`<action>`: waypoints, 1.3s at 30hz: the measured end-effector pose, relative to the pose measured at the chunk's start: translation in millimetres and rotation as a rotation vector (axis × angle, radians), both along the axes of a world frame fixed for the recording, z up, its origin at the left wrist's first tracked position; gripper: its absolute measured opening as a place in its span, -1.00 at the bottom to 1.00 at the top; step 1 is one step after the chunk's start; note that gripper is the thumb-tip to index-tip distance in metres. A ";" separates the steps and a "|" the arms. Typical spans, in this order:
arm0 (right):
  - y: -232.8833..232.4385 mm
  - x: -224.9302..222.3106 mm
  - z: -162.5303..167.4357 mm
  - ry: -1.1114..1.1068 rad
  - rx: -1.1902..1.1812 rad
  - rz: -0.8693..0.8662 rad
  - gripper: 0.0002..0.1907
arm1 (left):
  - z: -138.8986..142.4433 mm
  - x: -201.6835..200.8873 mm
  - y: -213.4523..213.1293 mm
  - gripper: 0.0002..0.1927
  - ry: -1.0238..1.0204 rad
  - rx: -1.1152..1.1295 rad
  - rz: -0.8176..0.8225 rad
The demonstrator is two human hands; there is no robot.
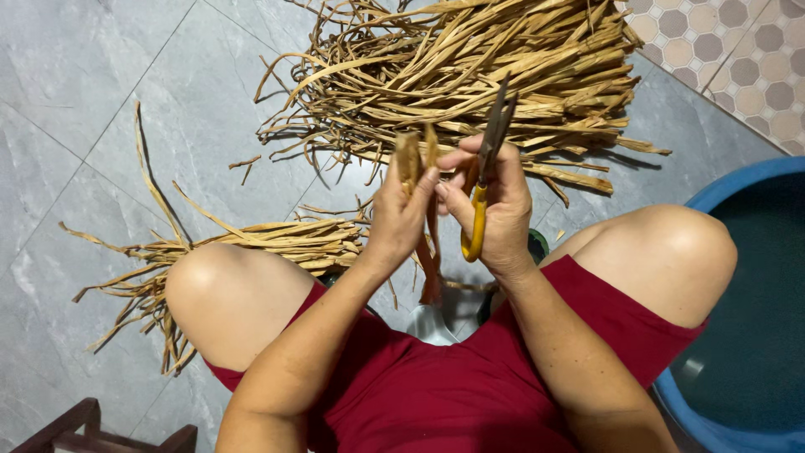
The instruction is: The person sits on the floor and uses scissors to cut dried palm-like leaves into shorter pieces, holding each leaf bundle in one hand and snipping along its length, placing cut pieces aside and picking up new leaves from a pile.
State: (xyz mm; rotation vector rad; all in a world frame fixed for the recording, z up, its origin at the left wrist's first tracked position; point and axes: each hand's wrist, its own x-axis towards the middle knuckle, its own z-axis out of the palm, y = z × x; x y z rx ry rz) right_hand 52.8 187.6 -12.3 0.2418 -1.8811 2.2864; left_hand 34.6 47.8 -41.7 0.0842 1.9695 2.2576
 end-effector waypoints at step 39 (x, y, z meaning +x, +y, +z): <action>22.0 -9.9 -3.1 -0.126 -0.075 0.022 -0.48 | -3.4 6.4 4.9 -0.75 -0.083 0.160 -0.061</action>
